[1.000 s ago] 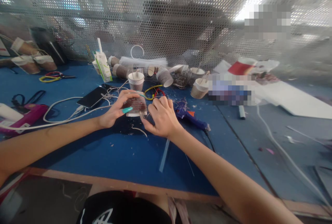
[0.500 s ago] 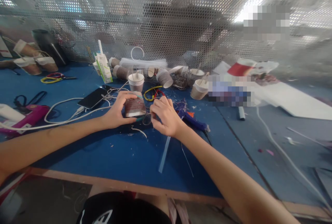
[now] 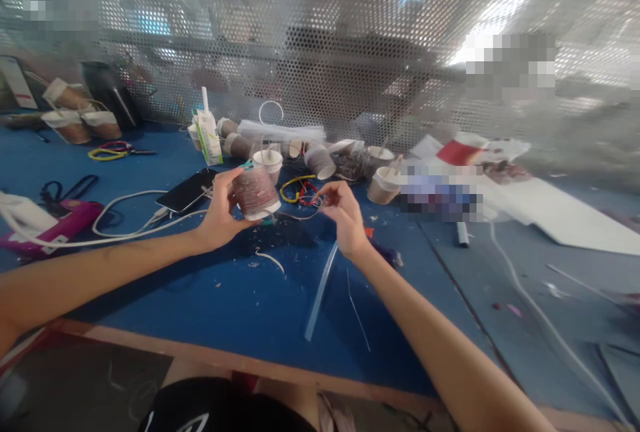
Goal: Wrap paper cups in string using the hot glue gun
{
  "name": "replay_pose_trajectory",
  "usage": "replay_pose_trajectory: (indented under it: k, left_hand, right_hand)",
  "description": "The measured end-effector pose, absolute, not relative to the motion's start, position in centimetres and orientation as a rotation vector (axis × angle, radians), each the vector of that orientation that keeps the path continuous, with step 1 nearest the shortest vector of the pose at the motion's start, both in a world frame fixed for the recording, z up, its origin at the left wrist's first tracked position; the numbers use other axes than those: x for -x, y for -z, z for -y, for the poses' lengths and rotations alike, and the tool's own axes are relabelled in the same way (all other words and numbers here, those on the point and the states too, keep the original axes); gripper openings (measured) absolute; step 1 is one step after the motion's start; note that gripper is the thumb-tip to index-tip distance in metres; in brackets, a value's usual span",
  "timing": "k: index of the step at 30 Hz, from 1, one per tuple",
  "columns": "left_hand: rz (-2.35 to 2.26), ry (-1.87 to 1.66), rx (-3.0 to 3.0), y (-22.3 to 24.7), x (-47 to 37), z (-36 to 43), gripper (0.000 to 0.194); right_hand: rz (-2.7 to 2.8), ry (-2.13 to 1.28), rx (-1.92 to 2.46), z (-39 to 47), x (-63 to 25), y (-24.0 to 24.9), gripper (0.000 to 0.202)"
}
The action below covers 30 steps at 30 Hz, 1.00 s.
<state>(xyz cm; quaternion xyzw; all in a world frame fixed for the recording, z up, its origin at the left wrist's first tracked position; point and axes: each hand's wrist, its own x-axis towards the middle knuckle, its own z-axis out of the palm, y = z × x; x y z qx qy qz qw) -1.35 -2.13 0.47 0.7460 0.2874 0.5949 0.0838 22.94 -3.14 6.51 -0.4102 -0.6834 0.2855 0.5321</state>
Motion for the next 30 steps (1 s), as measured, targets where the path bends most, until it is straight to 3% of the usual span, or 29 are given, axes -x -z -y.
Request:
replay_pose_trajectory:
  k: [5,10,20,30]
  left_hand:
    - [-0.868,-1.762,-2.269,-0.5,1.2,2.2,0.085]
    - [-0.823,-1.723,-2.276,-0.5,1.2,2.3,0.087]
    - [-0.801,-1.712,-2.218,-0.1,0.9,2.3,0.087]
    - [-0.754,-1.621,-2.181,-0.5,1.1,2.5,0.085]
  right_hand:
    - [2.103,-0.341,0.878,5.9,-21.0,-5.9,0.03]
    - [2.037,-0.223,0.922,6.6,-19.6,-4.5,0.049]
    - [2.007,-0.52,0.826,6.3,-19.0,-3.6,0.05]
    - [2.039,-0.588,0.701,6.2,-19.4,-3.4,0.048]
